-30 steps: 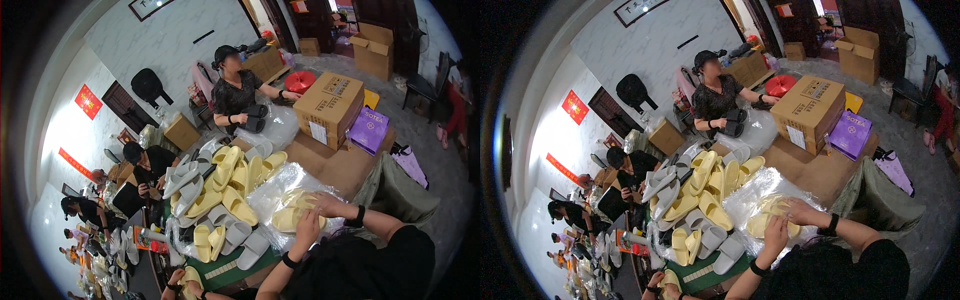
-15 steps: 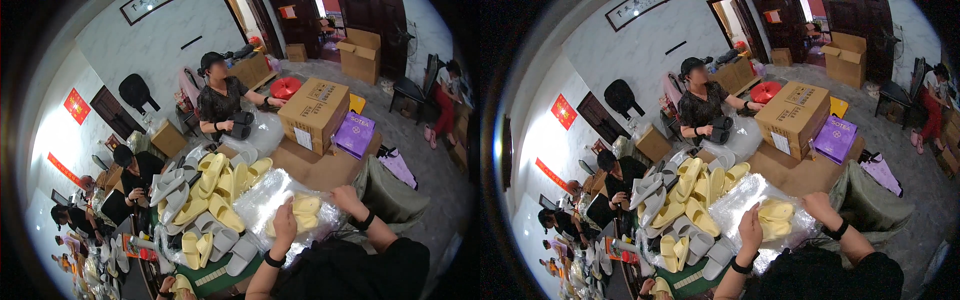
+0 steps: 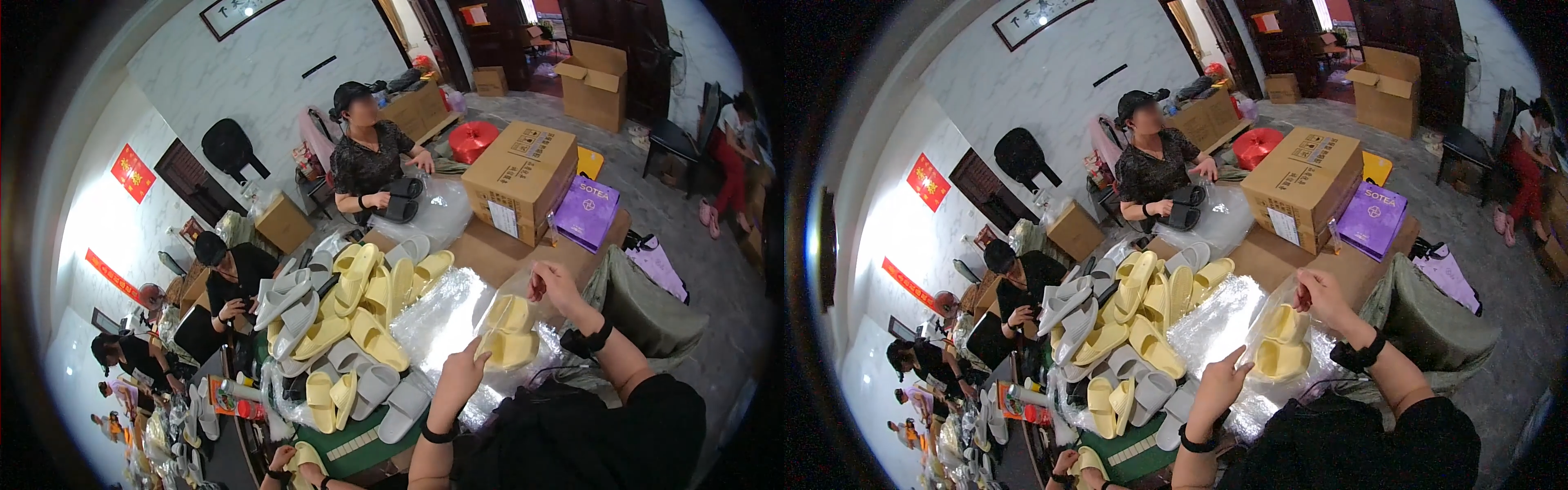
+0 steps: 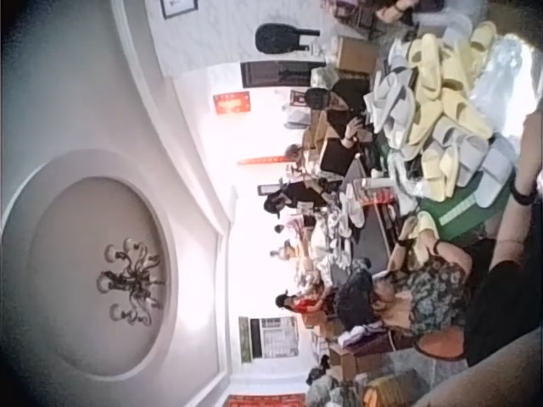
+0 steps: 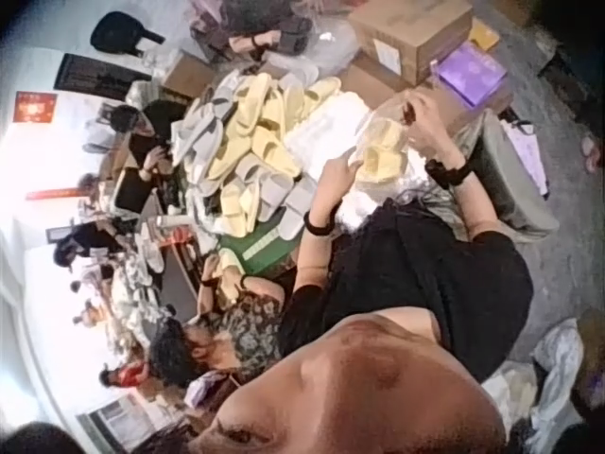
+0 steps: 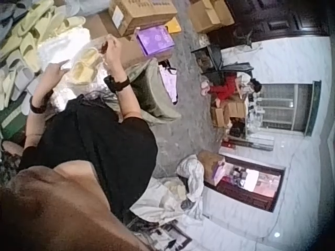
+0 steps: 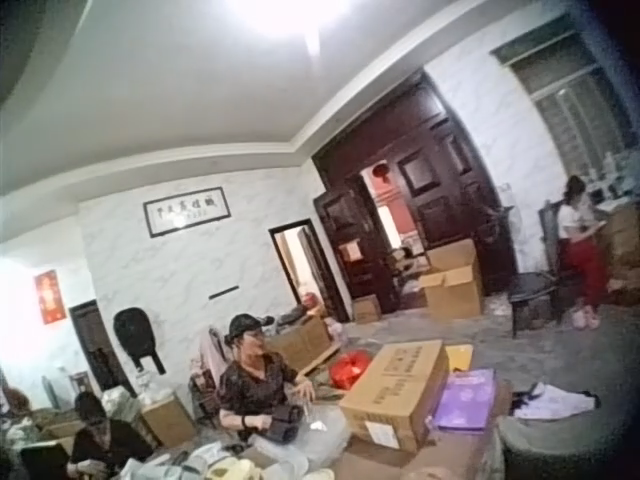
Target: The recorder is assembling foam sandals/slides by pairing them and putting them into plastic bags for packaging.
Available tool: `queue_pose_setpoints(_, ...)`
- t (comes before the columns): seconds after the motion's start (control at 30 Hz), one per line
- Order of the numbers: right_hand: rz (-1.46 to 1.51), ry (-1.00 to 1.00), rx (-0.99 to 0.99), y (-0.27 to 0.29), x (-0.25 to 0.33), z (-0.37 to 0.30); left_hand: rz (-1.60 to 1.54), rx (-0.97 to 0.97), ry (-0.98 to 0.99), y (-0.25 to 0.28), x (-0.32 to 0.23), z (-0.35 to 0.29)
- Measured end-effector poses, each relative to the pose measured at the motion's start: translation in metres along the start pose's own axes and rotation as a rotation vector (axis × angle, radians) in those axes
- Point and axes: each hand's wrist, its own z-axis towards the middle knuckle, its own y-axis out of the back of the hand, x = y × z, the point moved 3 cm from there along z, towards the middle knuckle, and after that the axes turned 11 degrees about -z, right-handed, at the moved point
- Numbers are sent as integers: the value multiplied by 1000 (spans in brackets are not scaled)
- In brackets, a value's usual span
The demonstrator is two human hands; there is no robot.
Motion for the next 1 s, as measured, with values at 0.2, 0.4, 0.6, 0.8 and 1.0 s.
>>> queue_pose_setpoints(0.2,-129,163,-14,-3,-9,-3,-409,133,90,-7,-3,9)
queue_pose_setpoints(0.4,-119,201,120,0,-27,-17,-1285,75,391,-4,-5,29)
queue_pose_setpoints(0.6,-596,-226,4,24,-98,-40,-1276,91,370,-12,-22,33)
queue_pose_setpoints(0.8,172,-633,396,14,-84,-64,-1159,182,389,-24,-24,28)
queue_pose_setpoints(1.0,595,-589,399,-15,-39,-67,-1045,264,104,-58,-35,24)
